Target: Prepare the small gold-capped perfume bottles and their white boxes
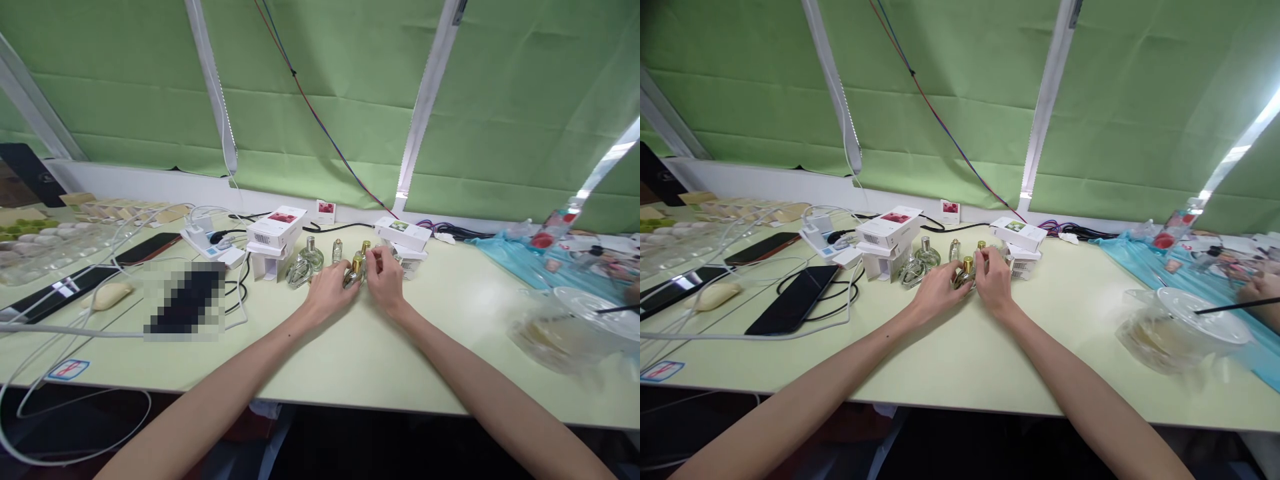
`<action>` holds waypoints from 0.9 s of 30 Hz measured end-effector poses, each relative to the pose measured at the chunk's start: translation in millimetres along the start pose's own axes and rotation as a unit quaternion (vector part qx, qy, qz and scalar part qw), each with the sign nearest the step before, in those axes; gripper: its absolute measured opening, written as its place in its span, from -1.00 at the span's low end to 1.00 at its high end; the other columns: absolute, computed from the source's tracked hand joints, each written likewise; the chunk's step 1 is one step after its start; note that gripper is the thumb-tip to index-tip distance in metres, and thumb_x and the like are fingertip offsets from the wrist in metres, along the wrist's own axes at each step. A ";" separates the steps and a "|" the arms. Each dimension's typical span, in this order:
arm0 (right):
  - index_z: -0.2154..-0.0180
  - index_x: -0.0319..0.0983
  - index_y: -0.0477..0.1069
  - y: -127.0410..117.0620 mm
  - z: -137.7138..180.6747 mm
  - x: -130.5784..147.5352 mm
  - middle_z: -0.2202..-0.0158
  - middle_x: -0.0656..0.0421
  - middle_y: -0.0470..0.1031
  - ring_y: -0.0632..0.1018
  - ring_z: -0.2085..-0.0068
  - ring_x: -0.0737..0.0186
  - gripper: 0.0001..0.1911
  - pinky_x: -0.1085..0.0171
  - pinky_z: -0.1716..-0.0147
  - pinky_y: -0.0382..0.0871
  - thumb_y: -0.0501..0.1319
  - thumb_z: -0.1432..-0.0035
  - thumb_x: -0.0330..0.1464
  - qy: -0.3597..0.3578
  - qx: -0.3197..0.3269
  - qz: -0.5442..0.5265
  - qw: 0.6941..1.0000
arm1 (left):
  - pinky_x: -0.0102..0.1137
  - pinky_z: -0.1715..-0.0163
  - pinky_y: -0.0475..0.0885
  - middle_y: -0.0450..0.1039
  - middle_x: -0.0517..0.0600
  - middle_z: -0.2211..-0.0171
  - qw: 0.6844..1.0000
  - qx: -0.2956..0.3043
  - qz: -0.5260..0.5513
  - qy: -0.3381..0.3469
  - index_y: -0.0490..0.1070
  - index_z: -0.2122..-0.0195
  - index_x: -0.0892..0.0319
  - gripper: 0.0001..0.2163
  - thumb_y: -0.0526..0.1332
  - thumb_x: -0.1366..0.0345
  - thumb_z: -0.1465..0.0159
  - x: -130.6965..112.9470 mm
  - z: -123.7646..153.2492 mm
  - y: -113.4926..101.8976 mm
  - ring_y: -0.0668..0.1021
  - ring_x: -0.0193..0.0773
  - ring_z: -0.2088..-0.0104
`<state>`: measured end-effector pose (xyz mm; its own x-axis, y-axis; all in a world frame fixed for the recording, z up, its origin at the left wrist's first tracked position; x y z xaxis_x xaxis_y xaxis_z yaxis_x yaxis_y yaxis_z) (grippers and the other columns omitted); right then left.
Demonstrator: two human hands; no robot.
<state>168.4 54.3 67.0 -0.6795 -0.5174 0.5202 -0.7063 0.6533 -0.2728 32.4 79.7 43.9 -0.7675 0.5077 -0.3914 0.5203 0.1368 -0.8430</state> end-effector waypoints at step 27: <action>0.59 -0.17 0.05 0.5 1.5 1.6 0.67 0.34 0.06 0.12 0.61 0.40 -0.49 0.30 0.56 0.05 -0.01 -0.40 -0.14 -0.027 -0.013 0.049 0.998 | -0.40 0.45 0.24 0.36 -0.11 0.52 0.999 0.005 0.041 -0.023 0.09 -0.25 0.17 -0.35 0.24 -0.04 -0.25 3.8 2.0 3.4 0.52 -0.10 0.44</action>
<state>166.7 53.0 66.5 -0.7551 -0.4791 0.4476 -0.6310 0.7163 -0.2978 30.5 80.3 38.8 -0.7394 0.4766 -0.4755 0.5785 0.0886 -0.8108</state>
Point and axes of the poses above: each hand's wrist, its own z-axis away from the middle knuckle, its own y-axis out of the palm, x = y × z, the point moved 9 cm from there along -z, towards the middle knuckle
